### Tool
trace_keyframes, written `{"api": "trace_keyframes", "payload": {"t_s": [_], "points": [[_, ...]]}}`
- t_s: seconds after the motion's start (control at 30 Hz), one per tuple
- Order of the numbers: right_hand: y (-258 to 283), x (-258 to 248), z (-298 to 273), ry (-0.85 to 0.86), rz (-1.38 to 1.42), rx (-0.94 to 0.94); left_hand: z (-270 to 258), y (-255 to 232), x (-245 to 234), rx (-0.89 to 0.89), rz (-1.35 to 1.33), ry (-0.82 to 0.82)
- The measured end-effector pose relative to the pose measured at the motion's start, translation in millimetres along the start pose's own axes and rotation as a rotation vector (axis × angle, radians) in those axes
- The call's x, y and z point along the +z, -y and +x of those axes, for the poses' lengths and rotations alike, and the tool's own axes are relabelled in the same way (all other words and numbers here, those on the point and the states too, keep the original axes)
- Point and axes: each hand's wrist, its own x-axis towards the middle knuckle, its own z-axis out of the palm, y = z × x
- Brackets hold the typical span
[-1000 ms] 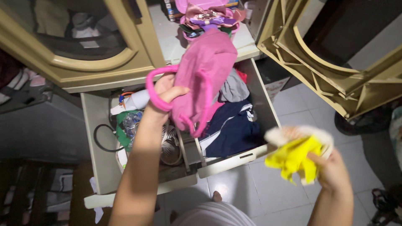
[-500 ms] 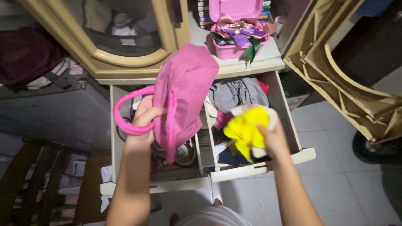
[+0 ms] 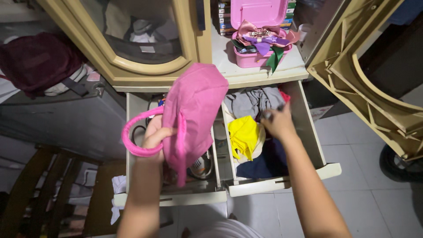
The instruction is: The person organizes items in a drawer and cabinet by sorting through cables, pouches, phone boxes, cloth items, and accessories by hand, and placing bags into the cabinet.
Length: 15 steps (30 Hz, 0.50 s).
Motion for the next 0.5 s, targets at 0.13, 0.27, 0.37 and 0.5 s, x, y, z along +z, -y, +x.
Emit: {"api": "trace_keyframes", "payload": {"t_s": [0.13, 0.27, 0.37, 0.5], "points": [[-30, 77, 44, 0.018, 0.214, 0.025, 0, 15, 10, 0.003, -0.025, 0.01], [-5, 107, 29, 0.36, 0.005, -0.119, 8, 28, 19, 0.031, 0.107, 0.076], [43, 31, 12, 0.262, 0.633, 0.009, 8, 42, 33, -0.096, 0.313, 0.121], [140, -72, -41, 0.215, 1.263, -0.014, 6, 70, 68, 0.534, 0.856, -0.051]]}}
